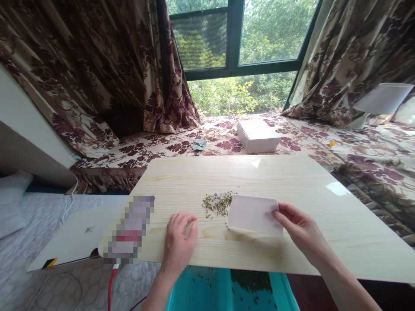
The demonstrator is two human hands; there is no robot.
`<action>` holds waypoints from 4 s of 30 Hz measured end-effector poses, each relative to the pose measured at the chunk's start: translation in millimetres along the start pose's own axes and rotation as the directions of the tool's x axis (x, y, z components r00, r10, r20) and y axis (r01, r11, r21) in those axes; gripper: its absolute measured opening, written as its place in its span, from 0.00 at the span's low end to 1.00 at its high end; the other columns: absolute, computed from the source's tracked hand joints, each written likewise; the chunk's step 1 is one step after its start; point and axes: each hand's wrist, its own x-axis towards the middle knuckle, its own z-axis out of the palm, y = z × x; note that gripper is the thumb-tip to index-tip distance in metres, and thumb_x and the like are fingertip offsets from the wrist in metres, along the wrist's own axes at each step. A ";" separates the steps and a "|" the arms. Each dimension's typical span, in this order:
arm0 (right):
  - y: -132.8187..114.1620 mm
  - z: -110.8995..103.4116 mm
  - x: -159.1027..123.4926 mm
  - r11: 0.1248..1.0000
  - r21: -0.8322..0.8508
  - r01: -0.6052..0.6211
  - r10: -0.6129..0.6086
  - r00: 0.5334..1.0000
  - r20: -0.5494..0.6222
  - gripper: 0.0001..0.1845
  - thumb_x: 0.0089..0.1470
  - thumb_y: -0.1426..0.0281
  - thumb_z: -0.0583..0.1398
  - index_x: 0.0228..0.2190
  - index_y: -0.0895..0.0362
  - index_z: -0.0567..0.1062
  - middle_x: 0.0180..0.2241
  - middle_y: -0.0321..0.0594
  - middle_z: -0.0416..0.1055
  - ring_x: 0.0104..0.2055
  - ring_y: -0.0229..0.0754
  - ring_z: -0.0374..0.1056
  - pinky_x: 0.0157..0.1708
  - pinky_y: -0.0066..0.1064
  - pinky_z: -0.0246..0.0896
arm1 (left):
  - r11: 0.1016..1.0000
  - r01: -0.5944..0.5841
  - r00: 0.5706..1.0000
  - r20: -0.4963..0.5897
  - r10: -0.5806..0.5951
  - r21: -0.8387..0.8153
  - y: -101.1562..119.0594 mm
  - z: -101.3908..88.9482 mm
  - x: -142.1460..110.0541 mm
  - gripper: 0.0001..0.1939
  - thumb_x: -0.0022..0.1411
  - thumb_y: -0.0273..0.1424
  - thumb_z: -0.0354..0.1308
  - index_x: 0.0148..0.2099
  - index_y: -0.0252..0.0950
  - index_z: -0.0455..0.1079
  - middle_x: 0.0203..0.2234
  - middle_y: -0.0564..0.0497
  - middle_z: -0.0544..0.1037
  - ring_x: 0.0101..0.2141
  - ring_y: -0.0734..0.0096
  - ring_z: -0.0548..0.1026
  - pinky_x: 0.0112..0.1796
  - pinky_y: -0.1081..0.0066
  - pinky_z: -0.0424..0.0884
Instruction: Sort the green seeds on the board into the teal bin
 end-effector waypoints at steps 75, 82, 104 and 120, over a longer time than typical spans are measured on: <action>-17.4 114.4 36.8 0.944 -0.263 0.200 0.103 0.578 0.809 0.12 0.36 0.79 0.53 0.25 0.57 0.73 0.24 0.33 0.70 0.28 0.37 0.63 0.23 0.25 0.53 | 0.806 0.479 0.868 0.052 -0.493 -0.348 -1.7 -11.7 -2.8 0.21 0.55 0.48 0.55 0.39 0.36 0.73 0.33 0.48 0.79 0.33 0.62 0.77 0.31 0.69 0.72; -20.5 72.6 38.7 0.951 -0.283 0.127 0.134 0.655 0.744 0.14 0.35 0.80 0.52 0.25 0.58 0.74 0.24 0.33 0.70 0.28 0.38 0.63 0.25 0.26 0.54 | 0.839 0.451 0.889 0.069 -0.453 -0.306 5.1 -12.9 -3.7 0.17 0.58 0.44 0.53 0.41 0.37 0.72 0.38 0.47 0.77 0.42 0.59 0.74 0.46 0.62 0.67; 7.8 -34.8 -13.0 0.991 -0.071 -0.115 0.131 0.948 0.290 0.19 0.38 0.54 0.67 0.29 0.55 0.79 0.30 0.43 0.78 0.37 0.50 0.72 0.37 0.37 0.67 | 0.899 0.351 0.934 0.025 -0.357 -0.262 7.8 -10.6 -0.1 0.11 0.59 0.38 0.54 0.37 0.37 0.72 0.36 0.49 0.76 0.40 0.63 0.74 0.44 0.65 0.68; 23.4 -40.1 -15.9 0.988 0.111 -0.105 0.119 0.984 -0.132 0.19 0.33 0.58 0.69 0.31 0.52 0.79 0.32 0.38 0.79 0.34 0.45 0.73 0.31 0.29 0.69 | 0.743 0.425 0.843 -0.072 -0.533 -0.517 2.8 -0.8 23.5 0.13 0.56 0.38 0.55 0.39 0.35 0.71 0.31 0.50 0.77 0.36 0.67 0.75 0.39 0.70 0.68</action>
